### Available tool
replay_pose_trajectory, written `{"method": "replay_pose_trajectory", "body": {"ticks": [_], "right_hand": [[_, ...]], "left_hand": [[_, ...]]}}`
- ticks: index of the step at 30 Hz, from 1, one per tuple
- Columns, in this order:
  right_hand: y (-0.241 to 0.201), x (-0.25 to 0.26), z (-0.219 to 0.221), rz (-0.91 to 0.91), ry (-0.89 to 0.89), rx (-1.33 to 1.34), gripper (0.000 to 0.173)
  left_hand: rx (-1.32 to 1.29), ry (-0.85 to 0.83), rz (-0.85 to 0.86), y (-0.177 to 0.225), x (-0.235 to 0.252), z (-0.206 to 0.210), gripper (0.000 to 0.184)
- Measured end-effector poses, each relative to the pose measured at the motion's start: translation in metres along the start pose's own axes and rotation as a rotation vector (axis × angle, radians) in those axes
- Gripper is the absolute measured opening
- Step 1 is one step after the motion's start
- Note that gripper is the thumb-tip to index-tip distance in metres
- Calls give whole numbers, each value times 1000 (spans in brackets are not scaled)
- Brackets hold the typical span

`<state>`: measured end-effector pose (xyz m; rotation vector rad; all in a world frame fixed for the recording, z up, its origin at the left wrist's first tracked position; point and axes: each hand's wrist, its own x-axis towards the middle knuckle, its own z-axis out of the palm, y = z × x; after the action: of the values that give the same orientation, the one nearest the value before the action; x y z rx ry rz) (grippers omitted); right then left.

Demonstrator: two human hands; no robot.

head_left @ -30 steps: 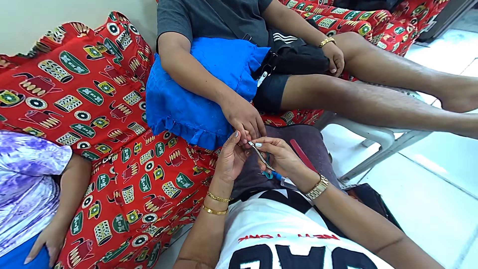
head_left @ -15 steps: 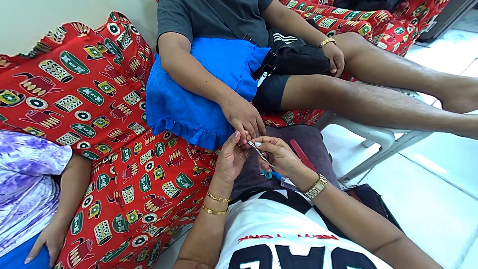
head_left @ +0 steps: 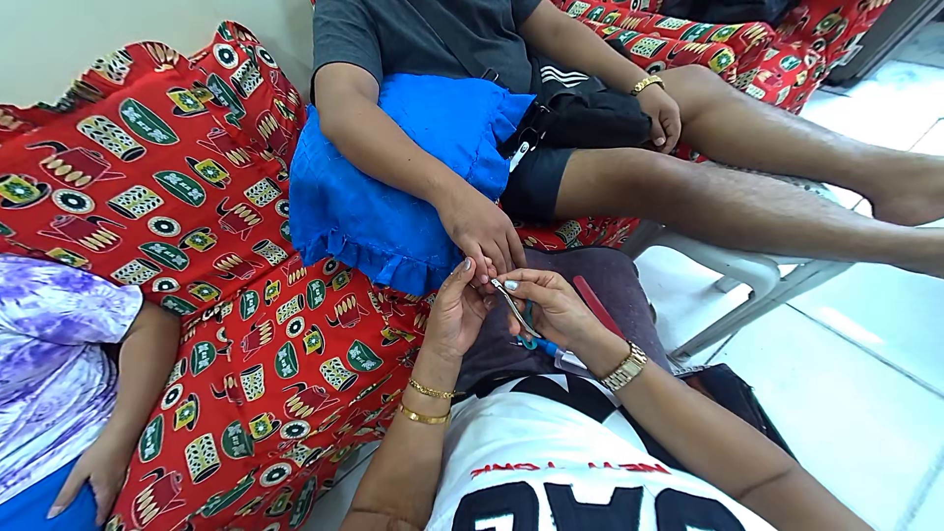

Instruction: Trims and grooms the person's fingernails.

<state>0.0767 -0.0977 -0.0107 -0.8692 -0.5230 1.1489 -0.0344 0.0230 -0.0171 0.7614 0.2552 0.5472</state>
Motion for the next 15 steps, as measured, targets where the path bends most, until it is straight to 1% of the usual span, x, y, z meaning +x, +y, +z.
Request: {"method": "replay_pose_trajectory", "body": {"ticks": [5,11,15], "right_hand": [[0,1,3,2,49,-27,29],[4,3,-6,-17,-41,-14,32],[0,3,-4,-17,-24,-42,30]], "left_hand": [[0,-3,3,-1,1,-1,32],[3,-7,2,0,0,-1,33],[21,-12,7,0,1,-1,34]]}}
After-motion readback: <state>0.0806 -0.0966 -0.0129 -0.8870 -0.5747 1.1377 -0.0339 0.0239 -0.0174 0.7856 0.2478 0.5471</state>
